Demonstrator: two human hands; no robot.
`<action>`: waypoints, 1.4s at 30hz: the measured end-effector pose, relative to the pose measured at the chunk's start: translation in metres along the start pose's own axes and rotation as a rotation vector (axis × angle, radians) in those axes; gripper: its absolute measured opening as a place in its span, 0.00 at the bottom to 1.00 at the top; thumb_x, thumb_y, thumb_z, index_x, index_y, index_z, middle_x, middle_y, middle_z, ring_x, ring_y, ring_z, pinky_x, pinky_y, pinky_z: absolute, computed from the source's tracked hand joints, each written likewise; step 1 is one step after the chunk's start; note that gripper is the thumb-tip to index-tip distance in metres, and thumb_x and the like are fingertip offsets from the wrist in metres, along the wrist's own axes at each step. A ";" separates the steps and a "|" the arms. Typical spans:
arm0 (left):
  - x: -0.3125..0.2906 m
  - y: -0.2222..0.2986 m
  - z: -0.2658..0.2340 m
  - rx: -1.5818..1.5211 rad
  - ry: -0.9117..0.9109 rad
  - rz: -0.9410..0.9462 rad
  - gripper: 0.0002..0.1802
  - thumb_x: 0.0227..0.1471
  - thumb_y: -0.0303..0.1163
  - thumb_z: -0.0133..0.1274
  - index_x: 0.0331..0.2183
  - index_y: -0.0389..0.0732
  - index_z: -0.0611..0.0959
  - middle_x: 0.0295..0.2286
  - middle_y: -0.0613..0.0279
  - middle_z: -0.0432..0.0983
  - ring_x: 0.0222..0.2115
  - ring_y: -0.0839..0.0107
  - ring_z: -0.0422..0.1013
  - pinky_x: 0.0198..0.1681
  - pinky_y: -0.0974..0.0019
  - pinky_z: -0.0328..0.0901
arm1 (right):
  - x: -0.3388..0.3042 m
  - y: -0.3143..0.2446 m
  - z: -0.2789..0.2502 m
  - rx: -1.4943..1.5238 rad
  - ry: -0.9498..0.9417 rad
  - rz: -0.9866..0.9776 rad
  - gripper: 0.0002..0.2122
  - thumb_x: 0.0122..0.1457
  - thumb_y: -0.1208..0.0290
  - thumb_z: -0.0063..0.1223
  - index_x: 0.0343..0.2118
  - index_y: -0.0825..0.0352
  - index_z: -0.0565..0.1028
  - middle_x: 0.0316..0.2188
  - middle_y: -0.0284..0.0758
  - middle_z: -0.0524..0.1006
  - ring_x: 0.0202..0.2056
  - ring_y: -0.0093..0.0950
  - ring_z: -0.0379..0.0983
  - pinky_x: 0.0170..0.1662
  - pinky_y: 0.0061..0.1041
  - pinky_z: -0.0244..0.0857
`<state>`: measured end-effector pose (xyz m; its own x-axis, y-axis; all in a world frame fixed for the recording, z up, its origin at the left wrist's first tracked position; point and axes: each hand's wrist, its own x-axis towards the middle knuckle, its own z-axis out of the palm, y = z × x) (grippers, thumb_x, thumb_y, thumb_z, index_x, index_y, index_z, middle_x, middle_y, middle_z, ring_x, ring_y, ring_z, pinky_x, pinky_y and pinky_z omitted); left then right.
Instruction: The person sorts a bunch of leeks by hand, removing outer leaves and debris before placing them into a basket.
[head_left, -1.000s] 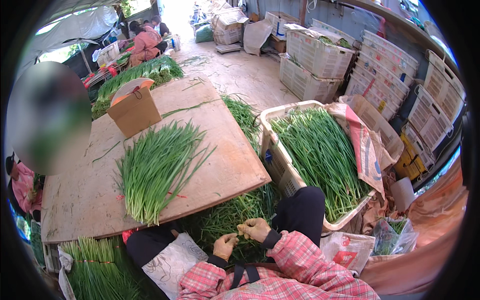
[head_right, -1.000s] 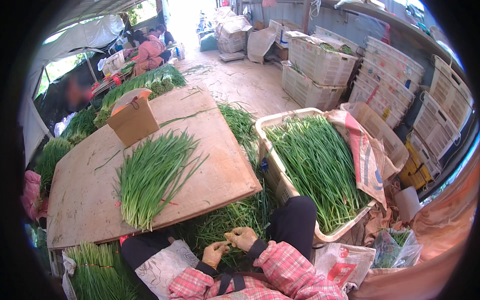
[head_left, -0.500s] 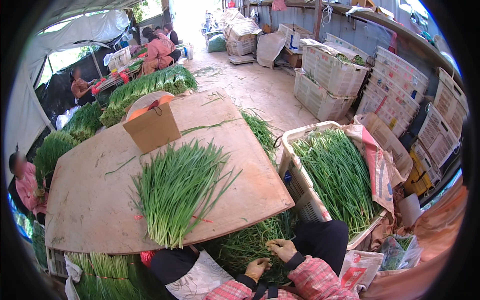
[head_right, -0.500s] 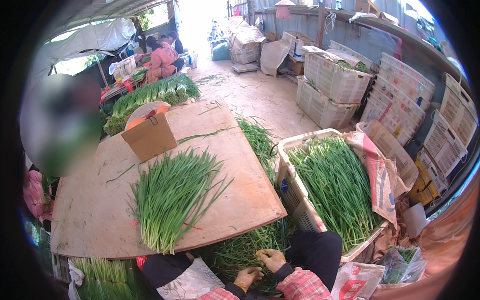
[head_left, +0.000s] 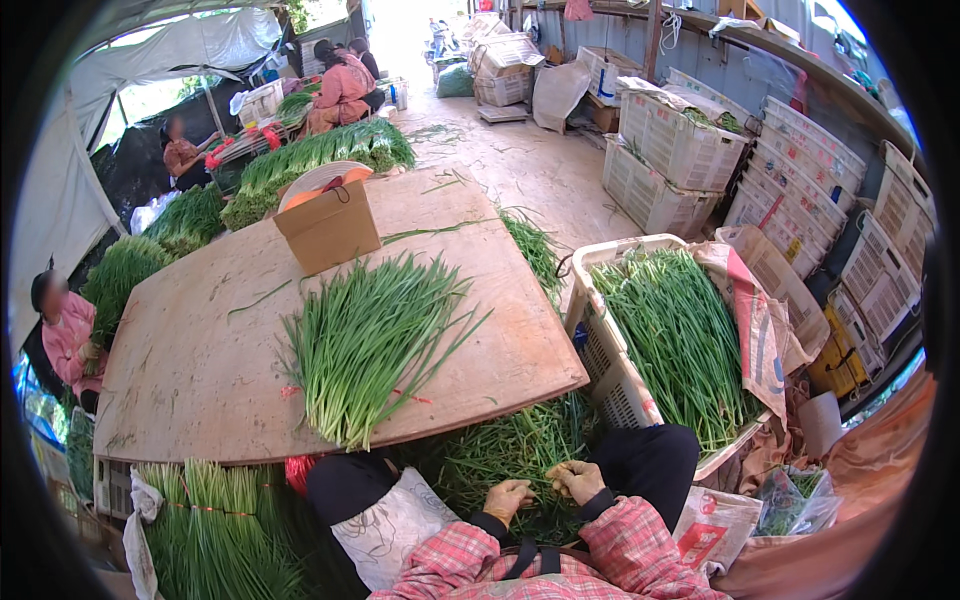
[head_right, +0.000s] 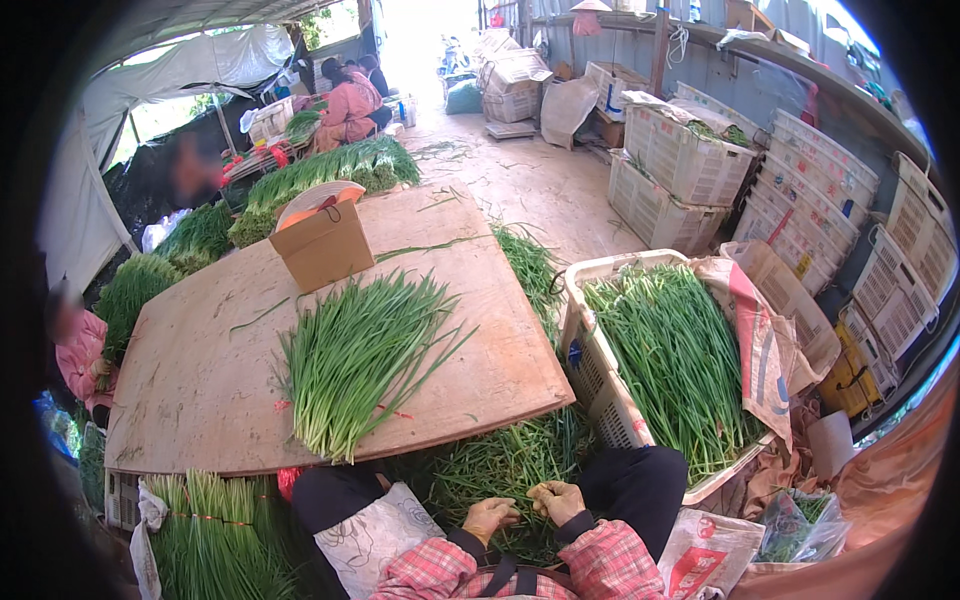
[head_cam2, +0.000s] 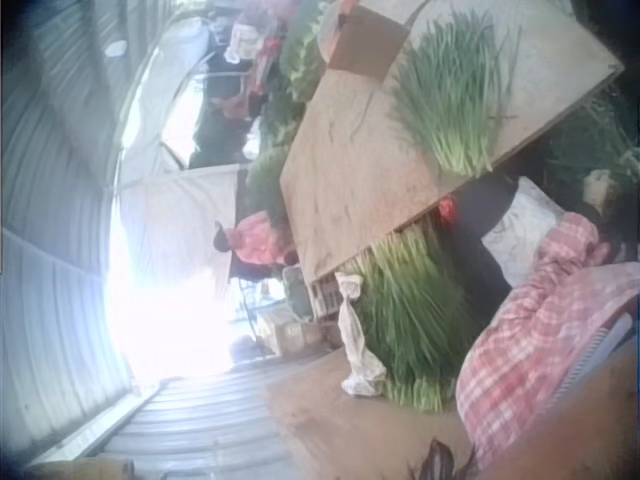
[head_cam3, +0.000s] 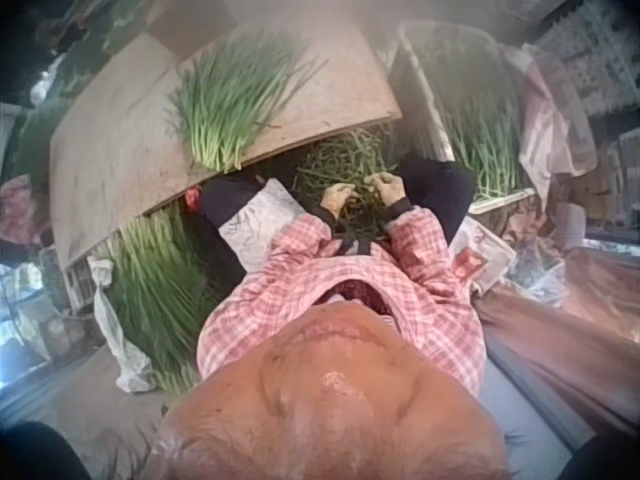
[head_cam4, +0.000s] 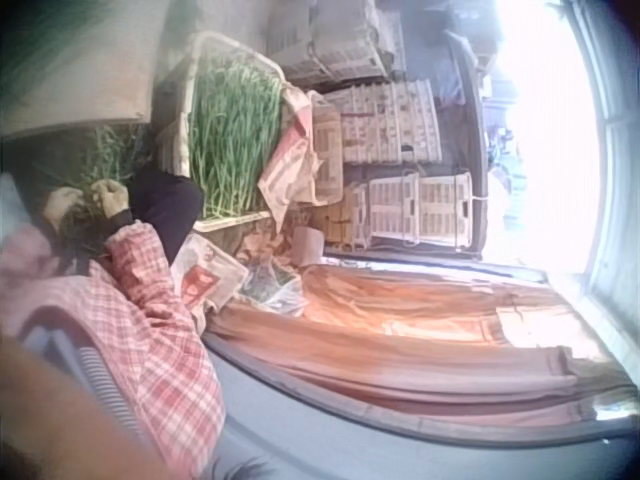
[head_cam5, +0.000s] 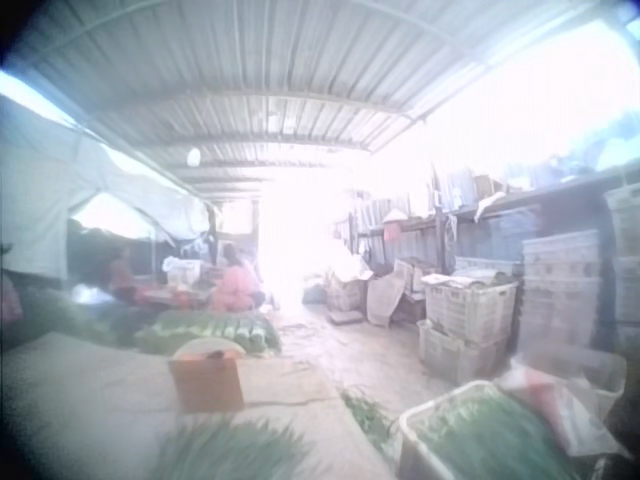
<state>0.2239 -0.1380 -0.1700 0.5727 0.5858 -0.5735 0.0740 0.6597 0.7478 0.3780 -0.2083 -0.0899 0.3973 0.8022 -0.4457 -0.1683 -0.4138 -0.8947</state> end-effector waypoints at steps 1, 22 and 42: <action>0.001 -0.003 -0.001 0.011 0.014 0.026 0.16 0.52 0.30 0.44 0.41 0.30 0.73 0.31 0.52 0.74 0.31 0.68 0.72 0.34 0.70 0.68 | -0.002 0.000 -0.002 -0.005 -0.004 -0.006 0.10 0.58 0.70 0.43 0.31 0.70 0.75 0.16 0.30 0.72 0.14 0.14 0.61 0.16 0.14 0.55; 0.005 -0.025 -0.036 0.112 0.266 -0.203 0.18 0.49 0.38 0.49 0.38 0.36 0.74 0.30 0.56 0.77 0.26 0.69 0.73 0.28 0.69 0.66 | 0.011 0.003 0.012 0.091 -0.138 -0.054 0.09 0.54 0.76 0.45 0.38 0.71 0.72 0.25 0.32 0.75 0.20 0.16 0.65 0.24 0.13 0.60; -0.005 -0.036 -0.059 0.134 0.333 -0.199 0.15 0.49 0.39 0.48 0.36 0.39 0.76 0.30 0.56 0.77 0.25 0.69 0.74 0.25 0.68 0.65 | 0.015 0.007 0.018 0.002 -0.164 0.002 0.09 0.54 0.76 0.45 0.38 0.73 0.72 0.26 0.32 0.75 0.21 0.16 0.66 0.25 0.15 0.62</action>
<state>0.1706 -0.1371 -0.2141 0.2422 0.5878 -0.7719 0.2747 0.7215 0.6356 0.3670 -0.1917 -0.1038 0.2440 0.8611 -0.4461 -0.1704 -0.4148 -0.8938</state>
